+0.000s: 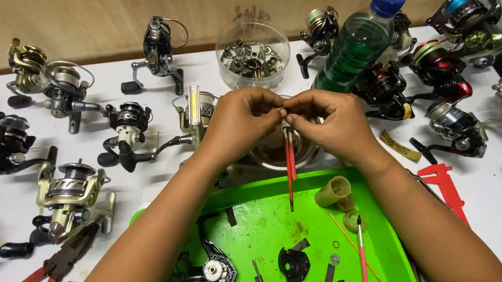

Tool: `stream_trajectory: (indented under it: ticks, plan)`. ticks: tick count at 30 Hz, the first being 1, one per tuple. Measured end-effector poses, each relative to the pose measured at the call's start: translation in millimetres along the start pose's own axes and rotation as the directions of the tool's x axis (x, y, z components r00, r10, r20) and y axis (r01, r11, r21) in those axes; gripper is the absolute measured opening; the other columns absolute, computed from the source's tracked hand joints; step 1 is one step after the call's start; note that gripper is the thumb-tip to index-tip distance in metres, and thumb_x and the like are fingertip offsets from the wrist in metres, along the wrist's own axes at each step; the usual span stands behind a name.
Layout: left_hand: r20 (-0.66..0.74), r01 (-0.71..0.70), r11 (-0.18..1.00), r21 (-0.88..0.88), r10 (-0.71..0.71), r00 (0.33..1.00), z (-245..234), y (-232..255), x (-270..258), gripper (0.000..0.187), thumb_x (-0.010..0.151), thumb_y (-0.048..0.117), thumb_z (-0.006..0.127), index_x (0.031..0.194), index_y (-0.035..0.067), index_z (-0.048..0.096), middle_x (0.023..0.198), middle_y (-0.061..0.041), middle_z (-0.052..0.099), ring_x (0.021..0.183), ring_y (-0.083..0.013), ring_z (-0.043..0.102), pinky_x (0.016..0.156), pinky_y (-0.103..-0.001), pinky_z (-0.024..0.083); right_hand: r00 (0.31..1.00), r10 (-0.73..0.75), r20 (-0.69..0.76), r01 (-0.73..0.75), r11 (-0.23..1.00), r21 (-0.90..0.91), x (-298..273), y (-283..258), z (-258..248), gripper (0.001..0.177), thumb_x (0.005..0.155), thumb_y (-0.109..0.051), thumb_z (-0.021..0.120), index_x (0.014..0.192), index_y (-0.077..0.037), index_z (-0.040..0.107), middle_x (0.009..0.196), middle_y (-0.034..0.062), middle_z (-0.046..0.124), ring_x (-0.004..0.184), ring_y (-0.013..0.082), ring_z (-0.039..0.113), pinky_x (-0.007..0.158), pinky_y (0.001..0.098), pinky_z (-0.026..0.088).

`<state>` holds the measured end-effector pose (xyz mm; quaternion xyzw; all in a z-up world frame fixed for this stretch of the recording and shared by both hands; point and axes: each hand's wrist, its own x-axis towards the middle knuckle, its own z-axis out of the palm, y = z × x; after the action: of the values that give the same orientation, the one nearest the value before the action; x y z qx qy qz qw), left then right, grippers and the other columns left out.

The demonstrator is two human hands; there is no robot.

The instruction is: The person disassembles a fishing reel, removes a small component, and cleans it using a brush dipped in a liquid solution. The workspace is cluttered with various fishing reels and tools, and the person works over a green tray to collect parts.

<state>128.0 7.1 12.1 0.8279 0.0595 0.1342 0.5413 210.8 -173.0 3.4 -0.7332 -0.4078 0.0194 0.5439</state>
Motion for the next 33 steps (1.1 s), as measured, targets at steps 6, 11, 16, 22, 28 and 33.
stream_trajectory:
  ticks: [6,11,16,22,28,33]
  plan:
    - [-0.030,-0.040,0.998,0.038,0.041,0.999,3,-8,-4,0.019,0.081,0.013,0.075,0.099,0.010,0.080,0.076,-0.010,0.077,0.073,-0.0254,0.078,0.069,-0.035,0.060,0.999,-0.034,-0.005,0.034,0.999,0.007,-4,0,2,0.019,0.086,0.001,0.078,0.104,-0.003,0.082,0.084,0.0135,0.079,0.070,0.0143,0.067,0.059,0.0277,0.054]
    - [-0.045,-0.027,0.999,0.027,0.028,0.999,7,-8,-6,0.019,0.081,0.016,0.074,0.099,0.015,0.081,0.076,-0.007,0.077,0.073,-0.0199,0.076,0.069,-0.032,0.059,0.999,-0.041,-0.023,0.041,0.999,0.019,-8,1,3,0.019,0.086,0.001,0.080,0.104,-0.004,0.082,0.087,0.0132,0.079,0.074,0.0139,0.069,0.063,0.0276,0.056]
    - [-0.075,-0.032,0.999,0.026,0.033,0.997,8,-9,-9,0.020,0.082,0.015,0.074,0.101,0.016,0.081,0.077,-0.006,0.078,0.073,-0.0178,0.076,0.069,-0.030,0.060,0.998,-0.032,-0.045,0.033,0.999,0.036,-10,3,3,0.020,0.087,0.003,0.080,0.105,-0.003,0.082,0.088,0.0132,0.079,0.076,0.0144,0.070,0.064,0.0270,0.057]
    - [-0.108,-0.016,1.000,0.014,0.018,0.994,6,-4,-13,0.023,0.087,0.015,0.068,0.106,0.014,0.079,0.080,-0.009,0.079,0.077,-0.0249,0.078,0.070,-0.037,0.061,0.997,-0.041,-0.067,0.045,0.997,0.058,-10,7,3,0.019,0.091,0.004,0.078,0.109,-0.003,0.081,0.089,0.0123,0.078,0.079,0.0151,0.070,0.068,0.0283,0.058]
    - [0.044,0.063,0.971,-0.230,-0.055,0.998,11,-11,-10,0.039,0.084,0.008,0.068,0.122,0.006,0.074,0.099,-0.017,0.079,0.088,-0.0195,0.076,0.078,-0.035,0.063,0.989,-0.134,-0.070,0.137,0.990,0.040,-11,2,4,0.017,0.090,0.002,0.081,0.106,-0.001,0.082,0.088,0.0126,0.077,0.077,0.0149,0.069,0.066,0.0286,0.057]
    - [0.033,0.055,0.995,-0.086,-0.052,0.998,7,-3,-12,0.036,0.084,0.009,0.070,0.119,0.009,0.076,0.089,-0.014,0.080,0.083,-0.0238,0.079,0.072,-0.039,0.065,0.979,-0.198,-0.047,0.197,0.980,-0.030,-11,3,5,0.015,0.088,0.001,0.082,0.103,-0.002,0.082,0.086,0.0104,0.077,0.074,0.0171,0.072,0.064,0.0289,0.057]
